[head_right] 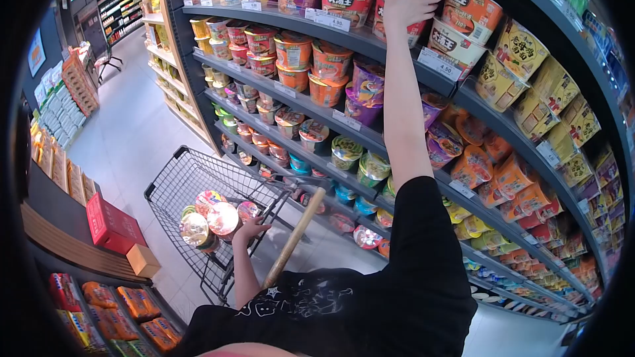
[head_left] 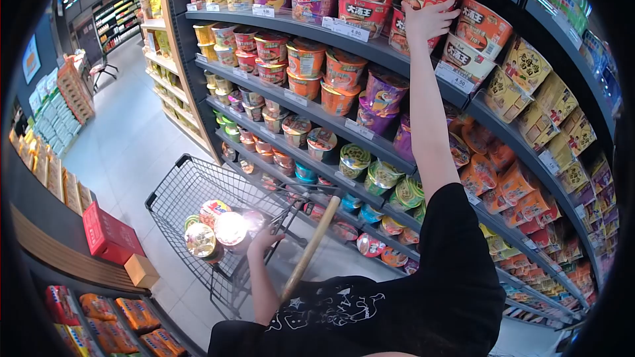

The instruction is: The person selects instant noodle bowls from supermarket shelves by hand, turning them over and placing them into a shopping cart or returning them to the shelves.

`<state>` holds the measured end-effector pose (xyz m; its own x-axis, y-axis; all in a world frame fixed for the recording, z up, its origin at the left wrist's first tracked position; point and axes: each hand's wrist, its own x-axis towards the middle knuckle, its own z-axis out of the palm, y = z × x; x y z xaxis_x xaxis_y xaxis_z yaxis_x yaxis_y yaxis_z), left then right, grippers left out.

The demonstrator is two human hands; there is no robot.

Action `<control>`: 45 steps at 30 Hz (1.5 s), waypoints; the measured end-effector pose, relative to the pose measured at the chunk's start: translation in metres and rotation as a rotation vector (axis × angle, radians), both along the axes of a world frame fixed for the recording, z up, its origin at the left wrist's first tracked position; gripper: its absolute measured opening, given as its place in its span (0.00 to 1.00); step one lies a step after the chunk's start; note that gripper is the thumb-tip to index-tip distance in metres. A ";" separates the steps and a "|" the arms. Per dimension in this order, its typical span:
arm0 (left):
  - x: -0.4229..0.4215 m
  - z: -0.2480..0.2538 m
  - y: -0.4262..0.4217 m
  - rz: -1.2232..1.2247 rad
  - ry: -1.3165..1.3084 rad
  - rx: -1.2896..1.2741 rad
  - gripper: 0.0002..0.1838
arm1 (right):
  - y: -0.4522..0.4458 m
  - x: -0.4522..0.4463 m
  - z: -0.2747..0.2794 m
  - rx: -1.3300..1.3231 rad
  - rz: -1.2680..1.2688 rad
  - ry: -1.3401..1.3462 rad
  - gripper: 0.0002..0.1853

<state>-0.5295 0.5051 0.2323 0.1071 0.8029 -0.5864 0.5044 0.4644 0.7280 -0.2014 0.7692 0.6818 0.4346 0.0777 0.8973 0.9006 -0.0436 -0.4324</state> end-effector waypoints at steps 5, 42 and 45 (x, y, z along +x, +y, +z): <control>0.002 -0.006 -0.001 -0.028 0.030 0.050 0.38 | 0.006 -0.002 -0.005 0.086 0.002 0.007 0.52; -0.043 0.052 -0.082 0.904 -0.552 0.428 0.32 | -0.228 -0.242 -0.408 -1.373 2.017 1.098 0.46; -0.038 0.059 -0.089 0.893 -0.460 0.322 0.31 | -0.227 -0.238 -0.412 -1.467 2.045 1.084 0.47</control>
<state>-0.5680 0.4157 0.2917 -0.4415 0.8106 -0.3846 -0.2812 0.2821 0.9172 -0.4398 0.5422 0.2697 -0.7651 0.5980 -0.2388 -0.0381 -0.4122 -0.9103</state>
